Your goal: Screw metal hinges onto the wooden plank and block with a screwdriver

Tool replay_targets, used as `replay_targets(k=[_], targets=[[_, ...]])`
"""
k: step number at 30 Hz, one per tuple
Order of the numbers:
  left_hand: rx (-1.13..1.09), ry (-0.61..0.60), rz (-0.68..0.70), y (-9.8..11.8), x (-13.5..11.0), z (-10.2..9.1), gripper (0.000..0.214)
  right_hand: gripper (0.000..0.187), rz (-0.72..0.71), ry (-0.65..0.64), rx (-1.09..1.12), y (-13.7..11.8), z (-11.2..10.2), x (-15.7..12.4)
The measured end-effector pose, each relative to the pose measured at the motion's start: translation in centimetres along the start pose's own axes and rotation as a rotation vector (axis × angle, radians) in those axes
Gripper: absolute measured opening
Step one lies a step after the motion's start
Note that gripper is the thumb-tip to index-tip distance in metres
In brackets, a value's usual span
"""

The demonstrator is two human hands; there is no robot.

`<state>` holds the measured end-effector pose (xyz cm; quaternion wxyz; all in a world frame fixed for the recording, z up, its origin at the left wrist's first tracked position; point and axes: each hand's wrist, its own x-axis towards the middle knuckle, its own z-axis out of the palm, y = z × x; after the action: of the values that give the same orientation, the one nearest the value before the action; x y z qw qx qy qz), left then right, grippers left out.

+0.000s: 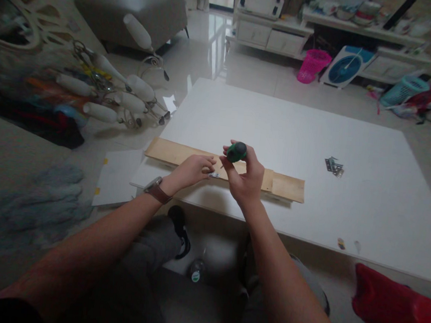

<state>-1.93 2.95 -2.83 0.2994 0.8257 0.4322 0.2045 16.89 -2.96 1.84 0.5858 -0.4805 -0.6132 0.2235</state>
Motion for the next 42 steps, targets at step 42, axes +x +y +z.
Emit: replay_targets(k=[42], targets=[[0.044, -0.001, 0.132, 6.4, 1.6, 2.0, 0.026, 0.031, 0.106, -1.533, -0.541, -5.9, -0.8, -11.4]])
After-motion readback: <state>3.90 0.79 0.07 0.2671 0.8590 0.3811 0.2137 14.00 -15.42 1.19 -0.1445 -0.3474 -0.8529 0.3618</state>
